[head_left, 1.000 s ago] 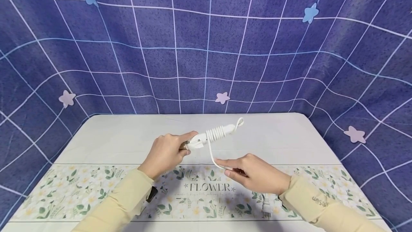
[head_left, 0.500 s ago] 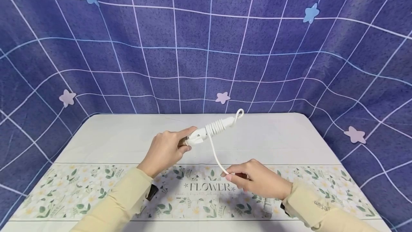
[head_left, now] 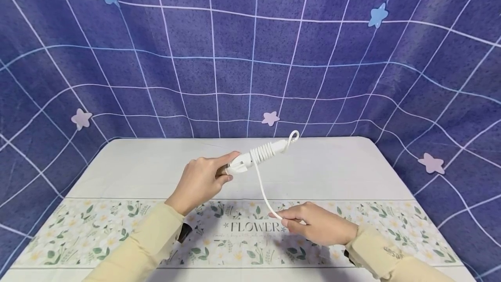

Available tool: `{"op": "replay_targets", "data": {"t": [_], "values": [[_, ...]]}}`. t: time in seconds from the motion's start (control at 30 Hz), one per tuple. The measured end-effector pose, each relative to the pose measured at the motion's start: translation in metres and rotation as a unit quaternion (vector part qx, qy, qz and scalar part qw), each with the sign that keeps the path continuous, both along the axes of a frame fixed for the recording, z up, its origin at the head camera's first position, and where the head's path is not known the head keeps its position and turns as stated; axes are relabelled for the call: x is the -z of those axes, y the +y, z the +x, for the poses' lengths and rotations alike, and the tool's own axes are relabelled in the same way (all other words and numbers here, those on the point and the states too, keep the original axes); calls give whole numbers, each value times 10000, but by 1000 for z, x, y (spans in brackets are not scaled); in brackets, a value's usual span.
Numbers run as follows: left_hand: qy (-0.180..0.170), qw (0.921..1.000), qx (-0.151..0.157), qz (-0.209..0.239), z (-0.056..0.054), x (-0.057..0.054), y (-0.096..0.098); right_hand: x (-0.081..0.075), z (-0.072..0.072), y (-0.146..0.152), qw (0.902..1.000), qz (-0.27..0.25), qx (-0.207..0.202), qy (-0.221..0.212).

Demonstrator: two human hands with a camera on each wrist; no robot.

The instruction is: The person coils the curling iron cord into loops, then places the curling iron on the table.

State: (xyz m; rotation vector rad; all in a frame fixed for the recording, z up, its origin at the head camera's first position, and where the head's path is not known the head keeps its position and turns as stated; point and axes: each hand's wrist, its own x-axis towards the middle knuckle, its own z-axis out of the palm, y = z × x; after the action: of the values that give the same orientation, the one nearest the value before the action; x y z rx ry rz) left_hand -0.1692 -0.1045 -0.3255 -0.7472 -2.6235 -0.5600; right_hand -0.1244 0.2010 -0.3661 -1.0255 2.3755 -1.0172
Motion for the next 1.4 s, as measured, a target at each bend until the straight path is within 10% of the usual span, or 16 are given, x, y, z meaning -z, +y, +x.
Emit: {"op": "replay_targets", "data": {"t": [0.67, 1.03, 1.4], "values": [[-551, 9934, 994, 176, 6, -2, 6, 21, -53, 4, 9933, 655, 576, 752], [-1061, 9772, 1839, -61, 9, -1, 8, 11, -85, 4, 9804, 512, 515, 1829], [-790, 9666, 2355, -625, 14, 4, 10, -20, -91, 0, 9798, 833, 896, 1580]]}}
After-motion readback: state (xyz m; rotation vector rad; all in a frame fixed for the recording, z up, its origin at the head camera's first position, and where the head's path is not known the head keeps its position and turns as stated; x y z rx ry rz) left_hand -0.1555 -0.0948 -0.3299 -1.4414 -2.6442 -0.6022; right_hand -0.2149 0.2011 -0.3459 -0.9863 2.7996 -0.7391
